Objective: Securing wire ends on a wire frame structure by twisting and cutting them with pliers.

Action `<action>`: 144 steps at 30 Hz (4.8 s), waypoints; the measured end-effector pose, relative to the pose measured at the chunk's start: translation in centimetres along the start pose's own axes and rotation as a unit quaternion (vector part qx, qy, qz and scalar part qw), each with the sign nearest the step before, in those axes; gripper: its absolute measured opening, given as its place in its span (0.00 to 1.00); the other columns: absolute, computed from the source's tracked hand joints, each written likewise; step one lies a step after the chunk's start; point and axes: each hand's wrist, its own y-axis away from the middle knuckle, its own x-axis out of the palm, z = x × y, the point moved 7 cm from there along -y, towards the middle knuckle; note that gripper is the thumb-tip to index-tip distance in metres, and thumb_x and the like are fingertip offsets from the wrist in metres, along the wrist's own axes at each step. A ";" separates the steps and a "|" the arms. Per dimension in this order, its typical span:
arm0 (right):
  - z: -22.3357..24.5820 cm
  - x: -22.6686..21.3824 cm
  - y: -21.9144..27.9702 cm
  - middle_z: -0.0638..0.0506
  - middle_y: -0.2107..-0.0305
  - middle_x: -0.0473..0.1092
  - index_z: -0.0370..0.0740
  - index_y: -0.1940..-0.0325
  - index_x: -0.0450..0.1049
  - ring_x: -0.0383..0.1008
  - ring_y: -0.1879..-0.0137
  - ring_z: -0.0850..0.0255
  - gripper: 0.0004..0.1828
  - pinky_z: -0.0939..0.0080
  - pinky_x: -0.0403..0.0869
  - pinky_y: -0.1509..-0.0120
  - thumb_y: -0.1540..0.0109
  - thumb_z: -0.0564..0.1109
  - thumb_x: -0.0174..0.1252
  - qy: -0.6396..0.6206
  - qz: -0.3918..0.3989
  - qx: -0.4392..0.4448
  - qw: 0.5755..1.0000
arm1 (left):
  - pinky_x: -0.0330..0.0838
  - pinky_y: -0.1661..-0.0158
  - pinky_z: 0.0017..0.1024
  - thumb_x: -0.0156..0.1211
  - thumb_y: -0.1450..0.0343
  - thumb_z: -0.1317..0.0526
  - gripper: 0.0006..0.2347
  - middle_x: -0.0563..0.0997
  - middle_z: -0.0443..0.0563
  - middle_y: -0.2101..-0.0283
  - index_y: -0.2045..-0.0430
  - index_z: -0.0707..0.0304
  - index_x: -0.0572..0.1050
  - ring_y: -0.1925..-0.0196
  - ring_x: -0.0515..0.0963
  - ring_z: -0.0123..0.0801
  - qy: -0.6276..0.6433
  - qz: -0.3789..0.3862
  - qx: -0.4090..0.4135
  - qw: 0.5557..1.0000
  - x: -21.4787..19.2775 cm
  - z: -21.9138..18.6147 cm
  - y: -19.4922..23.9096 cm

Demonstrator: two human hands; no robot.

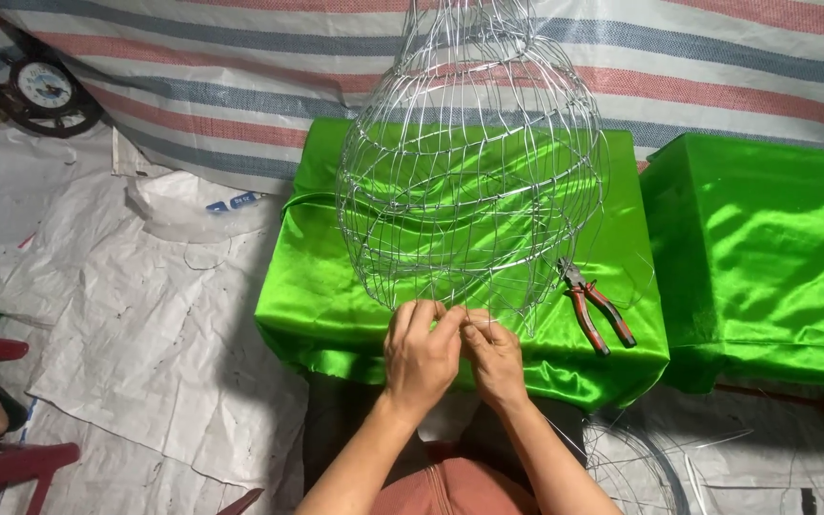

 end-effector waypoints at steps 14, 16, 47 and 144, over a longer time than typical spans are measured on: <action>-0.8 -0.2 0.0 0.46 0.63 0.74 0.36 0.61 0.83 0.71 0.53 0.60 0.08 0.55 0.72 0.45 0.34 0.41 0.60 -0.016 -0.003 -0.052 0.999 | 0.70 0.61 0.38 0.57 0.26 0.53 0.08 0.69 0.46 0.71 0.68 0.51 0.81 0.65 0.73 0.42 0.084 0.040 -0.092 0.991 -0.8 -0.4 -2.0; -0.8 -0.3 0.0 0.47 0.63 0.74 0.37 0.61 0.83 0.71 0.52 0.60 0.08 0.54 0.72 0.44 0.34 0.41 0.60 -0.013 -0.002 -0.054 0.998 | 0.69 0.61 0.39 0.57 0.27 0.53 0.08 0.69 0.46 0.72 0.69 0.51 0.81 0.65 0.73 0.43 0.095 0.041 -0.095 0.990 -0.9 -0.3 -2.2; 2.6 -3.1 2.7 0.47 0.63 0.80 0.37 0.53 0.82 0.78 0.64 0.59 0.12 0.62 0.77 0.56 0.39 0.43 0.65 0.147 -0.124 -0.014 0.981 | 0.68 0.63 0.36 0.62 0.28 0.60 0.05 0.76 0.48 0.76 0.72 0.58 0.82 0.70 0.74 0.38 0.255 0.080 -0.107 0.958 -1.2 0.2 -5.3; -3.0 1.3 4.1 0.47 0.64 0.78 0.35 0.63 0.80 0.76 0.58 0.59 0.10 0.62 0.72 0.50 0.41 0.45 0.68 -0.361 -0.080 0.216 0.904 | 0.68 0.50 0.37 0.62 0.33 0.63 0.16 0.71 0.53 0.56 0.51 0.63 0.79 0.48 0.68 0.41 0.261 0.105 -0.110 0.953 -3.2 -0.9 -2.1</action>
